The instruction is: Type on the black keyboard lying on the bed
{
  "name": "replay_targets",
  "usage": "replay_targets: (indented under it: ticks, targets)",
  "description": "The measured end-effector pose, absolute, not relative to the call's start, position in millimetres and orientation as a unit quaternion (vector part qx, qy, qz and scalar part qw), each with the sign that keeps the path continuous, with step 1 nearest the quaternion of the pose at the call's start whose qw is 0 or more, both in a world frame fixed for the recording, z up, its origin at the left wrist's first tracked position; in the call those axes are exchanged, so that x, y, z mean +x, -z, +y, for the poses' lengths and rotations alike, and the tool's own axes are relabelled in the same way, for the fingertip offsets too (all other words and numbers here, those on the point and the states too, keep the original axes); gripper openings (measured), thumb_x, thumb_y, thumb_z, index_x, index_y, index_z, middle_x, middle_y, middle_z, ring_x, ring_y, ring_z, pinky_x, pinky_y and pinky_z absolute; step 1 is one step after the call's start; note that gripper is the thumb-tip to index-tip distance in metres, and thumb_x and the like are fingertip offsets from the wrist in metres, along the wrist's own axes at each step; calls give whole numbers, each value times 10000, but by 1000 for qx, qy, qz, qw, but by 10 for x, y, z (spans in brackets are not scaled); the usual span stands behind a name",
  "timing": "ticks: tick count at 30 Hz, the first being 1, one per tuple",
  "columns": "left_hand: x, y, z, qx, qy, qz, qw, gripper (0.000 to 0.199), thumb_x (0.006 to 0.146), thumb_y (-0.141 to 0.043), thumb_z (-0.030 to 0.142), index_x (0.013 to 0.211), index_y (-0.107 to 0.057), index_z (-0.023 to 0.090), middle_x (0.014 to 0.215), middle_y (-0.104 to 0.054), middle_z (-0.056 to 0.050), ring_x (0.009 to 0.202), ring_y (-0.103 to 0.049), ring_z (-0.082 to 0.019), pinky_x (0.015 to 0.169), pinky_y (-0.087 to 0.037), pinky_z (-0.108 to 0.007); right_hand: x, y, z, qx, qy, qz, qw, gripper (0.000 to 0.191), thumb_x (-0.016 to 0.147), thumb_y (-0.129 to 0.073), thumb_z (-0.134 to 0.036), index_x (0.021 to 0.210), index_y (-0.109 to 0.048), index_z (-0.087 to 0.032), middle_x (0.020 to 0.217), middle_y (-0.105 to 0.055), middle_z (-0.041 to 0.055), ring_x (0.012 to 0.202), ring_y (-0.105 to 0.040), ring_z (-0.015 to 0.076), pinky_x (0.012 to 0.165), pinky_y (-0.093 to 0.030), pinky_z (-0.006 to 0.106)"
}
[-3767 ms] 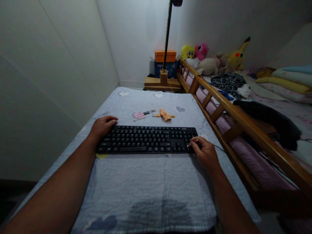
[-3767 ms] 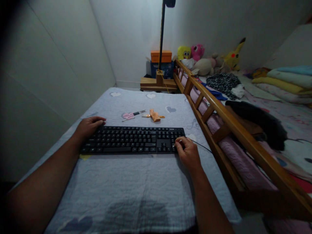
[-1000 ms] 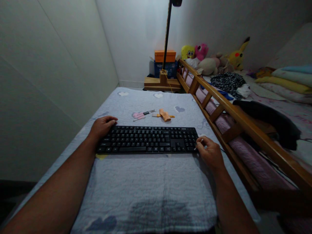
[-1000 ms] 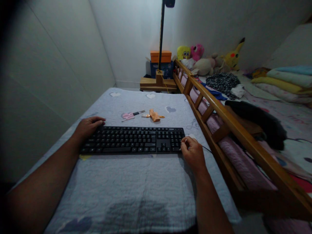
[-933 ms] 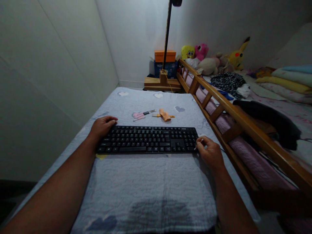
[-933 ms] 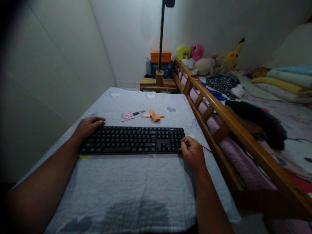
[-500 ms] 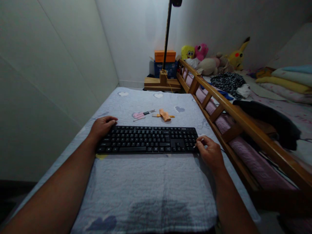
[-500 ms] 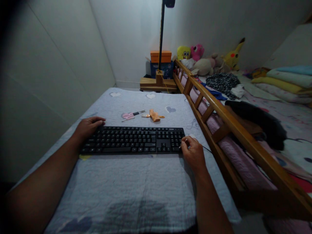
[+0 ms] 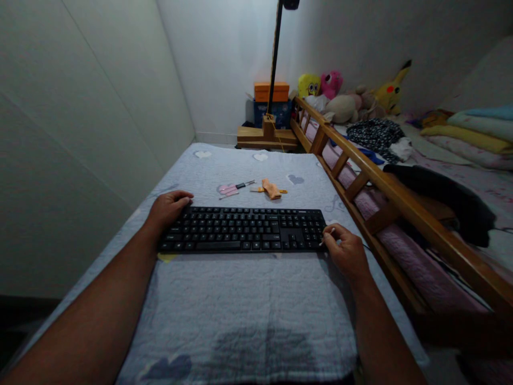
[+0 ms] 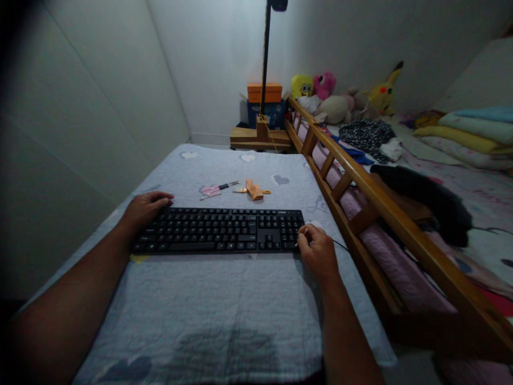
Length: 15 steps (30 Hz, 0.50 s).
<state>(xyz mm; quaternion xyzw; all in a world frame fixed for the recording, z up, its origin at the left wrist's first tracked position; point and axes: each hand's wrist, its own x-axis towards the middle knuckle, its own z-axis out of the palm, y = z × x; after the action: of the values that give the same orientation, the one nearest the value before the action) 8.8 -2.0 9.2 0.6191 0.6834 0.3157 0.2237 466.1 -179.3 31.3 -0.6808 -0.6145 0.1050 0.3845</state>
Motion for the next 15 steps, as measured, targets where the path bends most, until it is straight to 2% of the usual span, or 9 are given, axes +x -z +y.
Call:
replay_targets:
  ticks: [8,15]
  targets:
    - [81,-82,-21,622,-318,682,219,407,679,-611,451,941,-799,204,963,-791,-53,948,-701,-290,962,-528,-389,4653,-311,-1788,-685,-104,-610,386,194,833,-537,-367,730,-621,-226,649,-625,5,615,-576,186,638,-418,301]
    - [59,-43,3,621,-316,685,212,426,686,-614,470,961,-807,208,928,-787,-47,909,-702,-285,923,-549,-383,4642,-345,-1793,-685,-99,-610,385,188,842,-551,-373,759,-636,-227,673,-647,11,615,-572,185,624,-415,300]
